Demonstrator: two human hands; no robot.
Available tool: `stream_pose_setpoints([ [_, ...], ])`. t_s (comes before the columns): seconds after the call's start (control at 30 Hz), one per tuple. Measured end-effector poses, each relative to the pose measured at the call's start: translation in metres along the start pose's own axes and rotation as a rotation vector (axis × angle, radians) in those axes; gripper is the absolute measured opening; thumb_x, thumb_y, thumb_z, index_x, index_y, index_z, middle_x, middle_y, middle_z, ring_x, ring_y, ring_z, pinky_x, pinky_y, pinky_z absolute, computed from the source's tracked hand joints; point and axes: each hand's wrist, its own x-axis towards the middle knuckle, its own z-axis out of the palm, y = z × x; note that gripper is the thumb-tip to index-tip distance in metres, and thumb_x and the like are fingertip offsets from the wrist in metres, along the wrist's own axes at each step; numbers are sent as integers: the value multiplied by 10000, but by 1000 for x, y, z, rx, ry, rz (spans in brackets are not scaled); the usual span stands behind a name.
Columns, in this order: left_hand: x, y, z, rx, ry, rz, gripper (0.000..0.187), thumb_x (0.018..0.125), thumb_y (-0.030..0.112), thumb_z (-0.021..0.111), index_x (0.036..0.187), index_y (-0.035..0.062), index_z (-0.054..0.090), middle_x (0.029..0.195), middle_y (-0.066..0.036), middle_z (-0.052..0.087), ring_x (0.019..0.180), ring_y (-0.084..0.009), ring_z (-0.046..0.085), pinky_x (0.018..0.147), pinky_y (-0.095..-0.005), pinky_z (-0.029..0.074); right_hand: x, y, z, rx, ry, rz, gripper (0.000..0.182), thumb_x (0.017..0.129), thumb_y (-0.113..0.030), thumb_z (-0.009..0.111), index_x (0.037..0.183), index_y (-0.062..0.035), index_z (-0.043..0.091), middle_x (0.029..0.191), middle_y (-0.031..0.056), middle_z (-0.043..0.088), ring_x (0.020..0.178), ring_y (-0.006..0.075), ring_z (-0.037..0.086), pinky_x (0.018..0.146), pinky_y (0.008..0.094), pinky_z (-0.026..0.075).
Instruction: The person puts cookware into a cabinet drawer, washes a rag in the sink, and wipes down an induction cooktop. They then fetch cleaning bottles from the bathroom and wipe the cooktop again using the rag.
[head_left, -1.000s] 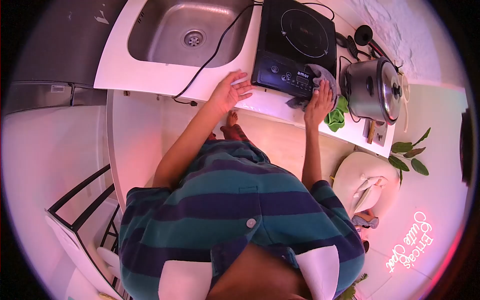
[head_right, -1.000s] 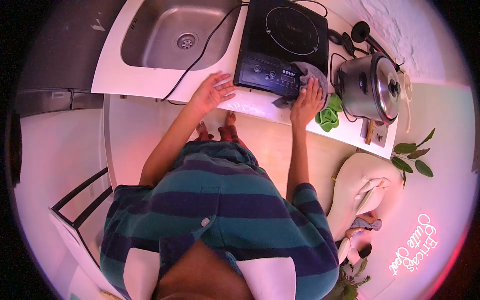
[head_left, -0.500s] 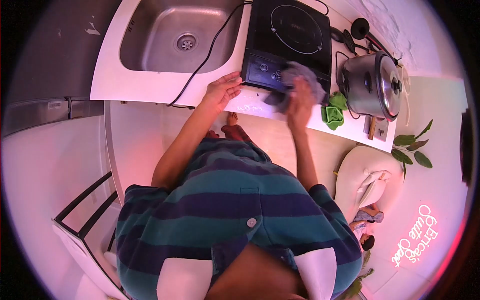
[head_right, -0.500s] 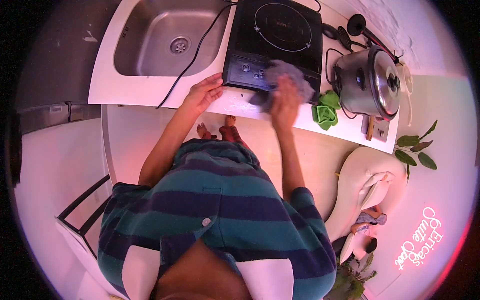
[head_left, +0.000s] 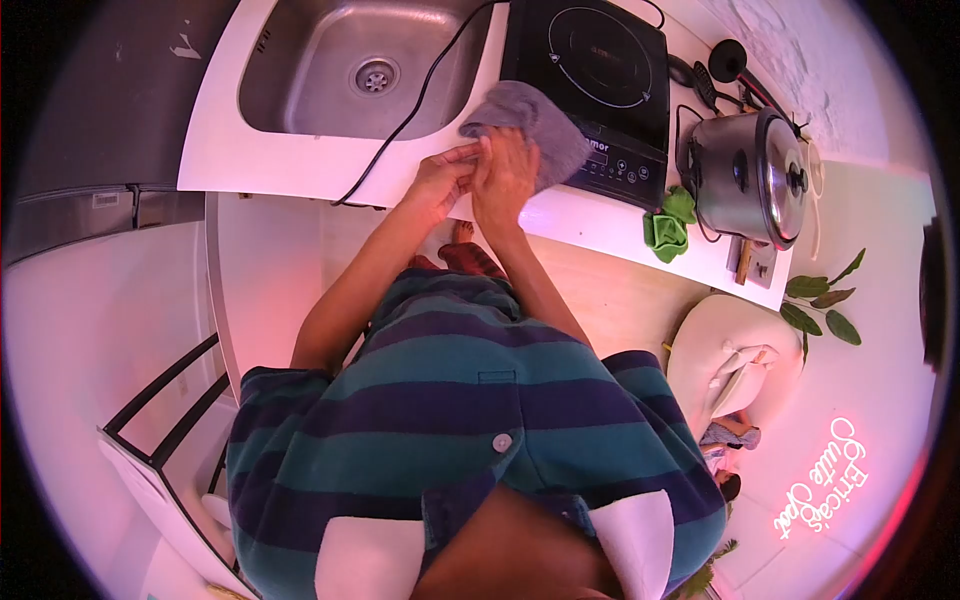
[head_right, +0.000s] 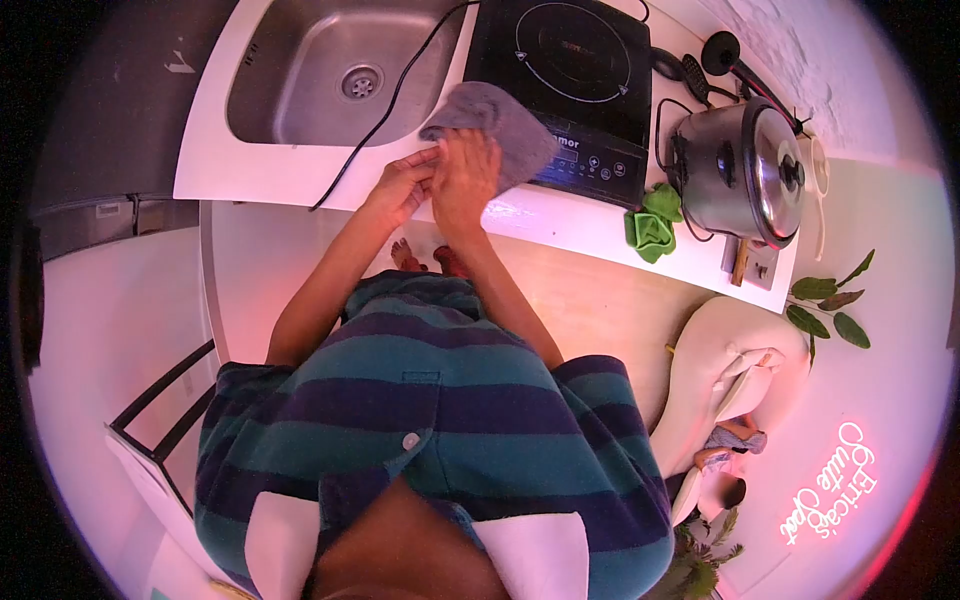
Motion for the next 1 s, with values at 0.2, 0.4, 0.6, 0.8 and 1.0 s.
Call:
stream_pose_setpoints([
  [0.2, 7, 1, -9, -12, -70, -33, 313, 780, 14, 571, 1087, -12, 516, 919, -87, 613, 785, -163, 595, 711, -248, 477, 38, 44, -49, 1462, 21, 1070, 248, 861, -224, 488, 1012, -40, 558, 1014, 95, 580, 943, 245, 545, 898, 384, 373],
  [0.4, 1, 2, 2, 91, 13, -3, 384, 758, 40, 625, 1118, -3, 498, 953, -72, 603, 853, -164, 594, 774, -265, 466, 55, 146, -135, 526, 127, 675, 303, 853, -206, 511, 1080, -6, 535, 1054, 120, 547, 1003, 254, 485, 878, 370, 373],
  [0.6, -4, 5, 9, 156, 66, 44, 388, 726, 60, 664, 1084, -4, 528, 926, -71, 612, 829, -147, 590, 744, -250, 453, 38, 87, -50, 92, 39, 92, 251, 709, 3, 602, 943, -79, 640, 936, 106, 582, 908, 274, 526, 815, 352, 417],
  [0.8, -7, 5, 16, 207, 140, 43, 383, 705, 110, 699, 1045, -3, 564, 896, -65, 628, 809, -118, 577, 689, -233, 424, 41, 95, -67, 65, -5, 29, 238, 699, 56, 569, 902, -43, 641, 896, 97, 593, 847, 259, 556, 743, 326, 450],
  [1.0, -7, 2, 13, 178, 133, 50, 362, 728, 100, 680, 1059, 13, 562, 898, -51, 615, 816, -113, 561, 701, -240, 414, 46, 108, -77, -153, 130, 160, 183, 694, 58, 574, 844, -22, 640, 878, 119, 586, 811, 271, 562, 716, 338, 456],
])
